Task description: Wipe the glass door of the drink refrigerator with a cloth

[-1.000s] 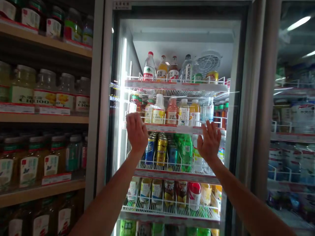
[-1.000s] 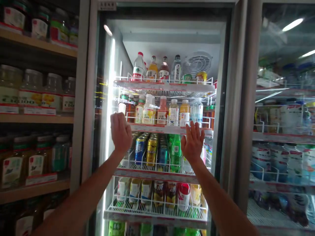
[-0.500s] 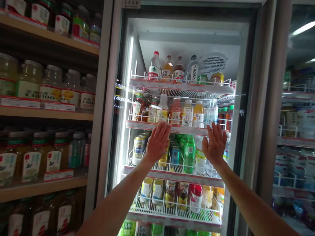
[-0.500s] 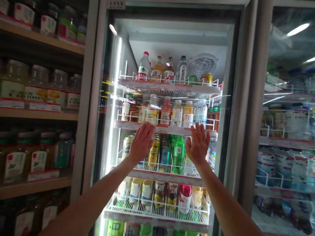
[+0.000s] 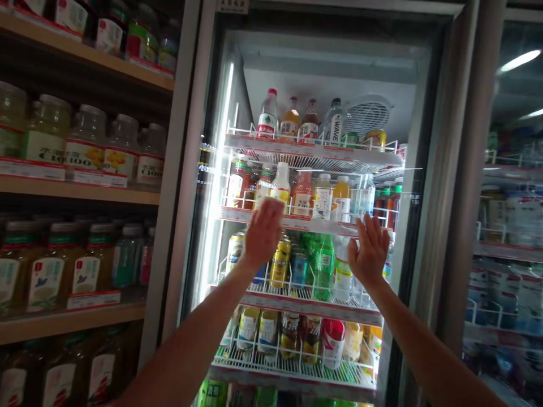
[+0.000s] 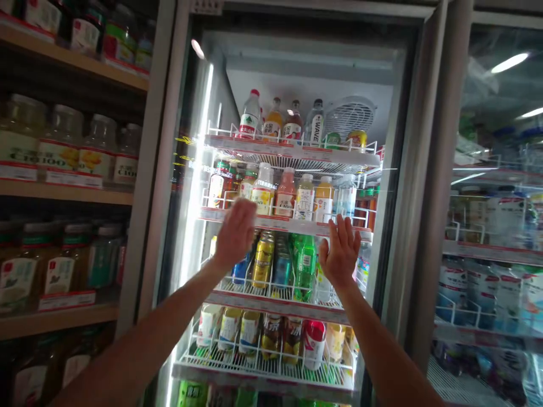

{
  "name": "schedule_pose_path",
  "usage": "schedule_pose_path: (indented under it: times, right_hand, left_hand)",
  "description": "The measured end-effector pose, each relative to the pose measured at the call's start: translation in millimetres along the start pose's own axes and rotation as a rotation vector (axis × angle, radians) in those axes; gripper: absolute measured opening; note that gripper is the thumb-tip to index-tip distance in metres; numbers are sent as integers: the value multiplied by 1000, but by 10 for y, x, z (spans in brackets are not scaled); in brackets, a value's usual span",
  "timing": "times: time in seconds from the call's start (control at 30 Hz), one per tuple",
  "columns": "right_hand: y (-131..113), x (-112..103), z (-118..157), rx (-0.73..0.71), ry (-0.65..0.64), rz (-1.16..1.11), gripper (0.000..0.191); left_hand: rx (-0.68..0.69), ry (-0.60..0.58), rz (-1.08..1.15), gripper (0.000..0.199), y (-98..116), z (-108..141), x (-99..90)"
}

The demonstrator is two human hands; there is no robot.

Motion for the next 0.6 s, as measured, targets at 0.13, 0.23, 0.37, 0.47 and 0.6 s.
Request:
schedule_pose_path:
  times: [0.13,0.23,0.37,0.47,0.6]
  right_hand:
    - [17,1,8,6,18,3,54]
    - [-14,-49,-34,25,36,-30,54]
    - [-443,-142,-199,-3,82,-232,60]
    - [-1055,-19,-305,-92,-60,-496,60]
    - [-1608,299,-334,12,-200,-448,50]
  left_hand:
    - [-273,193,-40,59,-340,-97,-171]
    - [-138,38,125,63,79,-46,-31]
    - [-92,-44,299,66,476,13,87]
    - [-88,-16,346,67,335,30,33]
    - [-147,15,164,77,-143,166,-121]
Point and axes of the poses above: each hand's wrist, its own z-axis away from the middle knuckle, its own x-axis out of the palm, y = z × x, the point moved 5 cm from there along -z, towards the middle knuckle, and after that the axes turned 9 degrees about y, right-handed, at the moved point
